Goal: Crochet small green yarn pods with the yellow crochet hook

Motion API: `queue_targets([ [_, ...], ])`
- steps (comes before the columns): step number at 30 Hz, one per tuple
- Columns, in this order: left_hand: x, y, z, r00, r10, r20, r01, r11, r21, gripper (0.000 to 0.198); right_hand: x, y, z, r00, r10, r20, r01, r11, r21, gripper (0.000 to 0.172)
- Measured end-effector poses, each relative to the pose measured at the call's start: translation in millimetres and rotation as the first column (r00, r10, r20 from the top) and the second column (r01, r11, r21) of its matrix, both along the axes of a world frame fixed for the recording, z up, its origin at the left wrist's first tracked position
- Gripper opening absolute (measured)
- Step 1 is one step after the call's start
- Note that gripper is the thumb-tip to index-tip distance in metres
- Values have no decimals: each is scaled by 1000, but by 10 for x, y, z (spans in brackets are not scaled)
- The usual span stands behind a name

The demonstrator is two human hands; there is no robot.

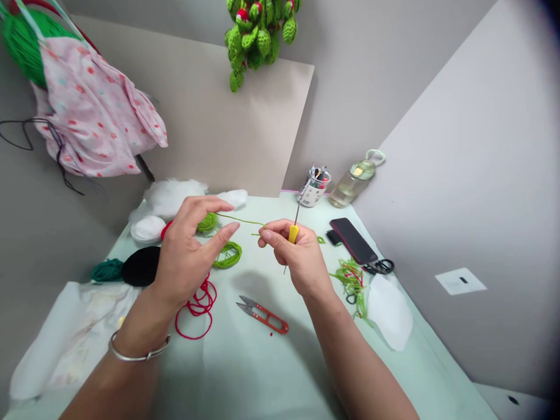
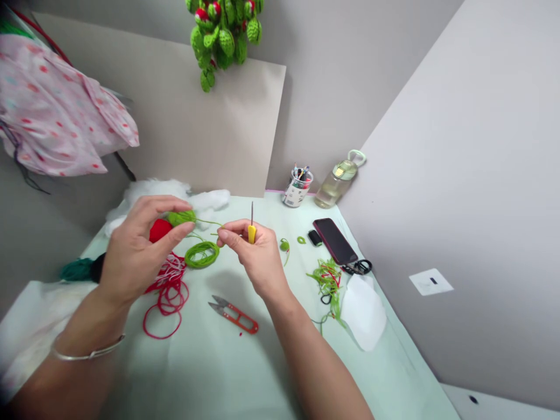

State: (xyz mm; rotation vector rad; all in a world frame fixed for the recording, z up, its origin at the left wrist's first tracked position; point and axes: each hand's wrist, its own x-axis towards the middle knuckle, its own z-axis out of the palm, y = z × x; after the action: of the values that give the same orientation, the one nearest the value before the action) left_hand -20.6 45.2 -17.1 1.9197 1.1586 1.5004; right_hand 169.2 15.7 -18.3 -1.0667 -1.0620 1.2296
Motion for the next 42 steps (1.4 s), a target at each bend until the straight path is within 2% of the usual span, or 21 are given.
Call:
queue_targets([
  [1, -27, 12, 4, 1000, 4, -14, -4, 1000, 10, 8, 4, 7, 2, 1000, 19, -22, -19, 1000, -18, 26],
  [4, -87, 45, 1, 997, -44, -60, 45, 999, 5, 22, 11, 25, 11, 991, 80, -109, -86, 994, -60, 29],
  [6, -115, 66, -14, 991, -95, -93, 92, 995, -40, 14, 15, 30, 16, 984, 103, -148, -115, 991, -75, 28],
  [10, -177, 124, -57, 971, -149, -188, 130, 985, -110, 17, 17, 31, 14, 978, 115, -176, -132, 987, -88, 27],
  [12, -208, 150, -68, 967, -150, -206, 134, 987, -89, 23, 13, 34, 5, 979, 113, -167, -129, 987, -92, 28],
  [16, -247, 144, -34, 979, -94, -182, 88, 995, -38, 22, 1, 37, -19, 988, 95, -121, -105, 991, -79, 26],
  [18, -252, 107, 7, 965, -177, -195, 157, 981, -116, 26, -4, 34, -28, 990, 86, -108, -95, 993, -74, 25],
  [21, -231, 32, 76, 917, -351, -190, 289, 912, -290, 30, -6, 29, -33, 991, 87, -106, -95, 993, -71, 25],
  [23, -198, -14, 119, 900, -391, -193, 304, 880, -366, 25, -6, 27, -33, 990, 92, -103, -100, 993, -69, 26],
  [26, -134, -58, 157, 899, -394, -191, 287, 859, -423, 23, -5, 26, -33, 991, 102, -85, -108, 992, -64, 27],
  [32, -10, -60, 111, 933, -349, -86, 285, 864, -414, 17, -17, 22, -41, 994, 94, -57, -97, 993, -60, 30],
  [38, 70, -56, 62, 946, -323, 11, 304, 878, -369, 11, -24, 7, -12, 993, 102, -56, -102, 995, 7, 31],
  [42, 75, -53, 44, 940, -333, 68, 333, 861, -384, 11, -17, -14, 32, 993, 119, -16, -119, 992, 42, 29],
])
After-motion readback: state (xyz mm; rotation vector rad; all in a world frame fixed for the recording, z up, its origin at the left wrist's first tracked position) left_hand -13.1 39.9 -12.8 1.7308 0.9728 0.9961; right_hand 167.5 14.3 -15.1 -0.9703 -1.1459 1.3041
